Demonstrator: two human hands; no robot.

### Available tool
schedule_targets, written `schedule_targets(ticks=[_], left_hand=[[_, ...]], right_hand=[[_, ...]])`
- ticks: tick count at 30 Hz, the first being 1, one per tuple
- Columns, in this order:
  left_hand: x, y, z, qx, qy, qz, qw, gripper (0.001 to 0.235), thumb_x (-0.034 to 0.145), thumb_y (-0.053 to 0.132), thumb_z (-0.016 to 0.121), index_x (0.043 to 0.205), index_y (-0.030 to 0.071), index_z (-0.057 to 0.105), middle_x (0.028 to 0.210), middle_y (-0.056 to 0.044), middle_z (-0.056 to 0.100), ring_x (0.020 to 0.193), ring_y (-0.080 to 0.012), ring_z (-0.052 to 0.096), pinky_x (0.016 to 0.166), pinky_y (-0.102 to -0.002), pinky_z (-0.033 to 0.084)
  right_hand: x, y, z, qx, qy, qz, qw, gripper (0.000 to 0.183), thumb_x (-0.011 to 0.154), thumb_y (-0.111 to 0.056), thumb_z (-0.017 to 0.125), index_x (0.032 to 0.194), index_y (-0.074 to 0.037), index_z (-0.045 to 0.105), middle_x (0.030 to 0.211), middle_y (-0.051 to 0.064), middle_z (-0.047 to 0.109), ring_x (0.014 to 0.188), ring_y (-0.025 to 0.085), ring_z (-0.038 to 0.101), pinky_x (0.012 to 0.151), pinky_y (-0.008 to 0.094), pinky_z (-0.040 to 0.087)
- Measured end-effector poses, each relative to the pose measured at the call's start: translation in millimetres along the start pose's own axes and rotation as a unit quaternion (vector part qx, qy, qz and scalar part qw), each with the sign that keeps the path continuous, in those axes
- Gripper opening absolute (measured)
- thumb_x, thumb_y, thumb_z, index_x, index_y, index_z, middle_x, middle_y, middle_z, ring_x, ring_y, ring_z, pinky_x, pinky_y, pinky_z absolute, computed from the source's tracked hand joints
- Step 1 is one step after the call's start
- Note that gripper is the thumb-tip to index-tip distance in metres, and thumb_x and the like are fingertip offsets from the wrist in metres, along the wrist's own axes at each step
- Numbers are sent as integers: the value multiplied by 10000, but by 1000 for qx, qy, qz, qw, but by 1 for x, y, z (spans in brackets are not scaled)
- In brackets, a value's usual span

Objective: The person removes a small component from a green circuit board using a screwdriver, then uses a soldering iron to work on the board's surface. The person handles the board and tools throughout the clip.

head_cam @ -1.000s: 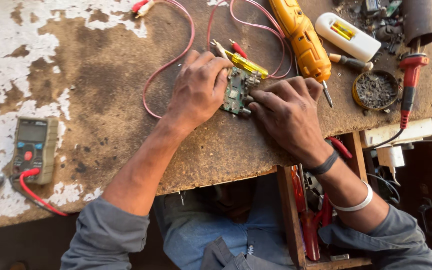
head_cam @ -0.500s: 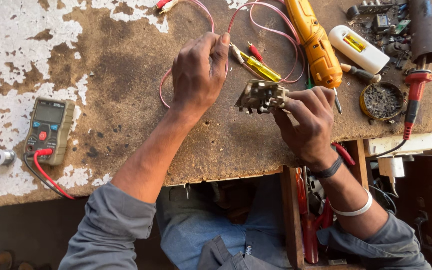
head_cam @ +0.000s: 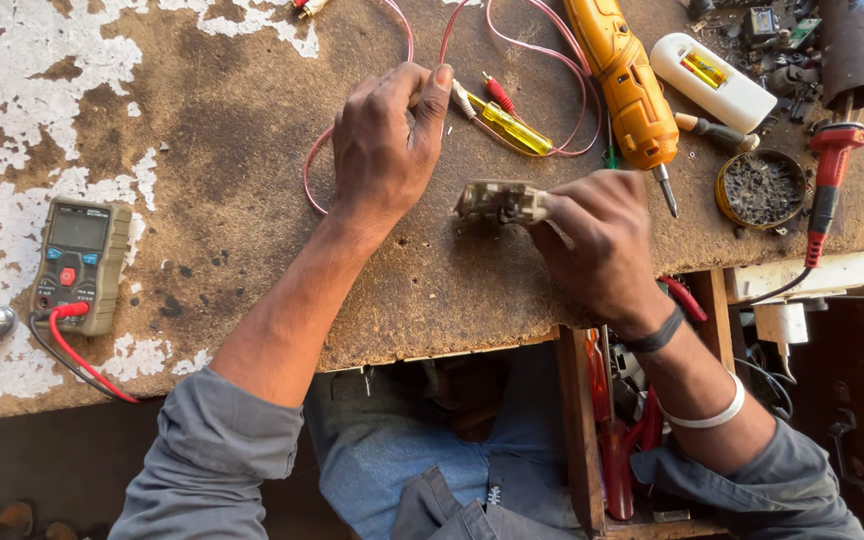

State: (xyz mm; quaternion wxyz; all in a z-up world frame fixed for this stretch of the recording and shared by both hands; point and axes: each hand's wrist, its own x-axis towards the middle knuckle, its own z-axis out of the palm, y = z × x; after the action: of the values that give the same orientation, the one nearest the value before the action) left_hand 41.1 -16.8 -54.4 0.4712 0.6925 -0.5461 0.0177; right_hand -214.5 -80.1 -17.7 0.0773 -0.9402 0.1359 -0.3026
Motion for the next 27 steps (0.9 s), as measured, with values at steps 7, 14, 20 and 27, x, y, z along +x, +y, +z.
schedule_targets(ticks=[7, 14, 20, 27], left_hand=[[-1, 4, -1, -3, -5, 11, 1000, 454, 1128, 447, 478, 839, 149, 660, 683, 20, 612, 614, -110, 547, 555, -312, 432], [0, 6, -2, -9, -11, 9, 1000, 464, 1125, 456, 475, 843, 145, 672, 677, 17, 616, 607, -111, 541, 540, -311, 428], [-1, 6, -2, -2, -23, 3, 1000, 462, 1123, 447, 487, 823, 143, 664, 648, 12, 592, 592, -122, 517, 544, -319, 409], [1, 6, -3, -46, -22, 38, 998, 575, 1149, 569, 386, 860, 152, 659, 722, 21, 624, 641, -96, 533, 583, -303, 411]], right_hand=[[-4, 0, -3, 52, 55, 22, 997, 162, 910, -79, 830, 953, -83, 674, 930, 64, 715, 806, 221, 606, 801, 378, 431], [-1, -1, 0, 17, -6, 31, 999, 147, 880, -68, 810, 957, -72, 685, 820, 54, 660, 781, 233, 615, 790, 379, 457], [-7, -3, -6, 63, 100, 32, 992, 184, 929, -34, 819, 909, -52, 638, 815, 88, 647, 727, 246, 594, 694, 372, 455], [0, -4, -2, 42, -11, 14, 999, 193, 838, -43, 802, 816, -58, 611, 722, 96, 596, 681, 287, 583, 652, 402, 468]])
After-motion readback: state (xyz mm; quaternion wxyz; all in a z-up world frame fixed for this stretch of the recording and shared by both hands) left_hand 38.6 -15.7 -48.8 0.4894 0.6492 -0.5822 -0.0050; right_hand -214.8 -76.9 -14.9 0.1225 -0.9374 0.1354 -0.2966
